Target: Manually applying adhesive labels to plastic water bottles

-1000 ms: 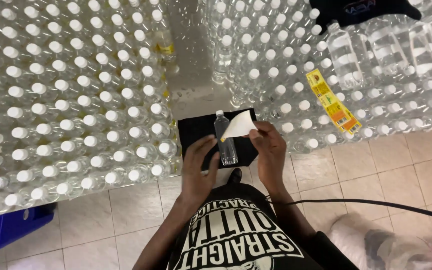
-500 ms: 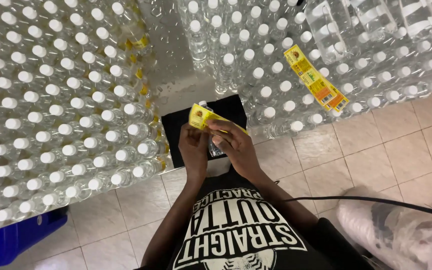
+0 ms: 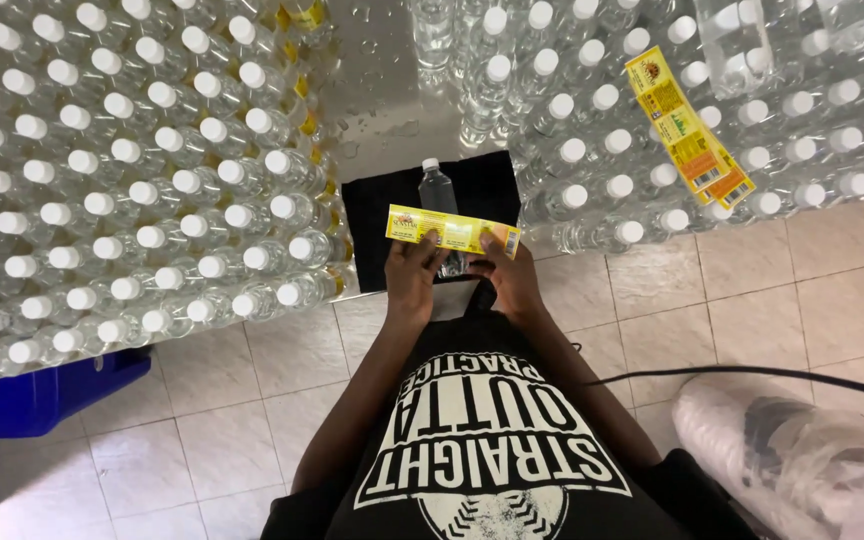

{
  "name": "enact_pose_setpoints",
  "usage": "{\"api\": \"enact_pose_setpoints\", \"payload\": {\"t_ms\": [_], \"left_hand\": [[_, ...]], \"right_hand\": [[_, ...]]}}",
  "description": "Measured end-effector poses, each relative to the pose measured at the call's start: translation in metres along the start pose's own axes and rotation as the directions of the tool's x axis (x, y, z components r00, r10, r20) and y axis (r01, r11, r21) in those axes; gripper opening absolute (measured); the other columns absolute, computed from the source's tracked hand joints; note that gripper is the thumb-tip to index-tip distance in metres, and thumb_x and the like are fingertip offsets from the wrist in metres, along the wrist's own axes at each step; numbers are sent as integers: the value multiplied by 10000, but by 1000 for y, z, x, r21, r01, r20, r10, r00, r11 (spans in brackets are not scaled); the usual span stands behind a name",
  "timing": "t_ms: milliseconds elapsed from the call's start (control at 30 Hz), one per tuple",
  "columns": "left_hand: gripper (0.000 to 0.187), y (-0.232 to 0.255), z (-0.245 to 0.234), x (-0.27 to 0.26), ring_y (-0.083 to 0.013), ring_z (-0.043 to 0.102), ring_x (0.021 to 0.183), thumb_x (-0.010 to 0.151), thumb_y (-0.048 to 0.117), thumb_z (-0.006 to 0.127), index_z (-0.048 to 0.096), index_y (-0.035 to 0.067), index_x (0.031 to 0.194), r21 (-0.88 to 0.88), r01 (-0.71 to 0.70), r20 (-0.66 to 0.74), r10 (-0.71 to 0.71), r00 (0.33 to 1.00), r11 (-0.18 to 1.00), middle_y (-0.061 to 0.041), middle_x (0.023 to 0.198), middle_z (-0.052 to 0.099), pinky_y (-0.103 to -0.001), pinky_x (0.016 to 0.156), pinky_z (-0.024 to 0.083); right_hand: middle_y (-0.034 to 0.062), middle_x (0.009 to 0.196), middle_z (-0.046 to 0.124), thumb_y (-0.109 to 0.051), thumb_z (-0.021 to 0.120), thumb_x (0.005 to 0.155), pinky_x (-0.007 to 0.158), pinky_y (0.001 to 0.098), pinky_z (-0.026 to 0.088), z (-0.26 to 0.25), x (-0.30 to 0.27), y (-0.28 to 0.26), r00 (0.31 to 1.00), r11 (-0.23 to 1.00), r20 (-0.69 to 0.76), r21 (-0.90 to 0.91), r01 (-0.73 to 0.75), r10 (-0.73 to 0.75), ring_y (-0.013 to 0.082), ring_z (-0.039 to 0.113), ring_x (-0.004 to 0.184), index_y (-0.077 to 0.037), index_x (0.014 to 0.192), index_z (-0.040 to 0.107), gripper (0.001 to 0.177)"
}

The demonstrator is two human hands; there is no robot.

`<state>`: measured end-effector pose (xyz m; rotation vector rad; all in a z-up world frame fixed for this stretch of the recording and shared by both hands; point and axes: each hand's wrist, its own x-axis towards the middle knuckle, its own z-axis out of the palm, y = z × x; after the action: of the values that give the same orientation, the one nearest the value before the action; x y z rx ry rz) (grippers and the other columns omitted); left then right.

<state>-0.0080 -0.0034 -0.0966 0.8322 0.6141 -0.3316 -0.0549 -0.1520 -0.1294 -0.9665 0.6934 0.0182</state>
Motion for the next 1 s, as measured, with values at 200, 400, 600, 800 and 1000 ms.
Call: {"api": "enact_pose_setpoints", "payload": {"t_ms": [200, 400, 600, 800, 1000], "left_hand": [[436, -31, -33, 20, -279, 759, 977, 929, 55, 889, 591, -5, 1241, -7, 77, -61, -77, 995, 997, -101, 1087, 621, -452, 950, 691], [559, -39, -41, 19, -179, 722, 945, 815, 90, 1004, 589, 33, 1185, 196, -112, -170, 146, 974, 974, -66, 1007, 646, -357, 911, 666], [521, -49, -53, 27, -74, 628, 881, 827, 166, 1023, 624, 102, 1157, 374, -163, -188, 246, 951, 913, 16, 957, 654, -316, 845, 569], [503, -54, -58, 32, -99, 712, 848, 816, 132, 1021, 634, 85, 1134, 343, -144, -216, 228, 949, 928, -27, 926, 694, -294, 818, 640], [515, -54, -59, 33, -142, 750, 833, 807, 102, 1019, 631, 66, 1143, 293, -142, -230, 215, 949, 945, -63, 920, 714, -325, 835, 680]], "right_hand": [[205, 984, 726, -250, 888, 973, 750, 400, 705, -16, 33, 19, 997, 992, -70, -125, 33, -42, 284, 772, 843, 90, 1162, 695, 434], [189, 947, 715, -230, 962, 888, 752, 369, 710, -13, 35, 18, 994, 980, -107, -200, -4, -18, 265, 785, 796, 89, 1115, 722, 459], [257, 971, 750, -250, 972, 899, 807, 415, 705, -16, 40, 29, 995, 964, -86, -265, 24, -48, 334, 813, 897, 97, 1096, 769, 448], [300, 1014, 744, -186, 961, 888, 831, 436, 705, -14, 37, 23, 994, 964, -86, -263, 37, -61, 364, 800, 941, 147, 1134, 749, 465], [321, 1001, 731, -113, 944, 876, 820, 469, 715, -9, 35, 17, 995, 968, -89, -249, 29, -53, 397, 798, 921, 181, 1115, 732, 434]]}}
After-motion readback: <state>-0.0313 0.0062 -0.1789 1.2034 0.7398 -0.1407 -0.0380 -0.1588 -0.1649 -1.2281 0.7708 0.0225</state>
